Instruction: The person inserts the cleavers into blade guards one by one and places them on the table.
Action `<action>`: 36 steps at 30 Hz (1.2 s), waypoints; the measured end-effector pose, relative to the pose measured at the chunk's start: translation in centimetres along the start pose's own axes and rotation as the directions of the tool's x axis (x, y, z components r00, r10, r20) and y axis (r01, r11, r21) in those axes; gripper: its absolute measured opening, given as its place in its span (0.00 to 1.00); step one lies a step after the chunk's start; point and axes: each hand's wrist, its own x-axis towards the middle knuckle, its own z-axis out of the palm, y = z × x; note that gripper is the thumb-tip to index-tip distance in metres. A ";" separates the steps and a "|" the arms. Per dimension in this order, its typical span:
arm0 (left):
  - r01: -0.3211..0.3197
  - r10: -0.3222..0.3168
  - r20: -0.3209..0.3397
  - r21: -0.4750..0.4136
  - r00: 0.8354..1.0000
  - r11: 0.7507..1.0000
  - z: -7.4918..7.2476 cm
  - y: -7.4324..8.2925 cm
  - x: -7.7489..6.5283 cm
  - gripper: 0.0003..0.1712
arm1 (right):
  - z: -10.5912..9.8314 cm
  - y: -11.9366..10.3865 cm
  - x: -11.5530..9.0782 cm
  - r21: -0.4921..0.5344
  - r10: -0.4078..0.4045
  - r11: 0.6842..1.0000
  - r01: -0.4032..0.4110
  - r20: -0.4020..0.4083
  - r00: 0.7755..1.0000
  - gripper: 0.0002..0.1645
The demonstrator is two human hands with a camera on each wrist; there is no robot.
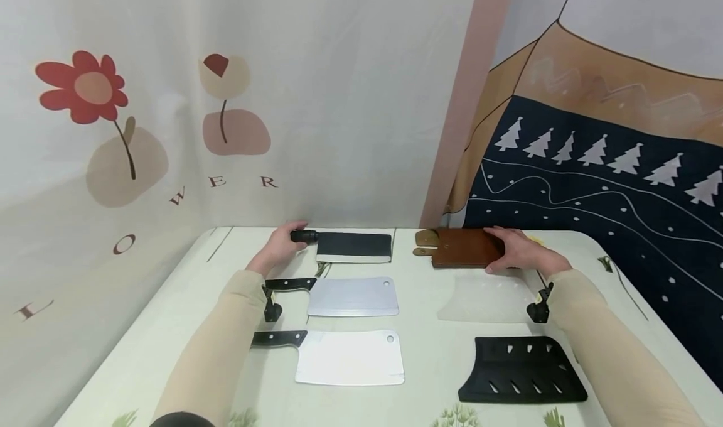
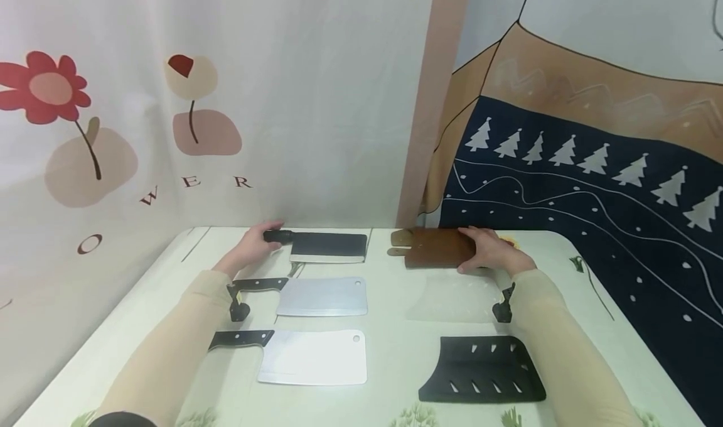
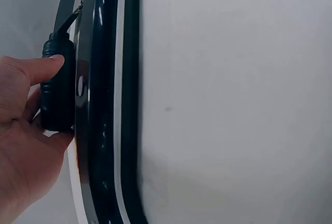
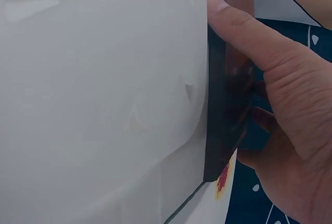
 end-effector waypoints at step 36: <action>-0.009 0.017 0.099 -0.085 0.995 0.996 -0.6 -0.7 0.3 0.31 | -0.8 -1.7 2.6 -0.036 -0.004 0.999 0.011 0.185 0.983 0.73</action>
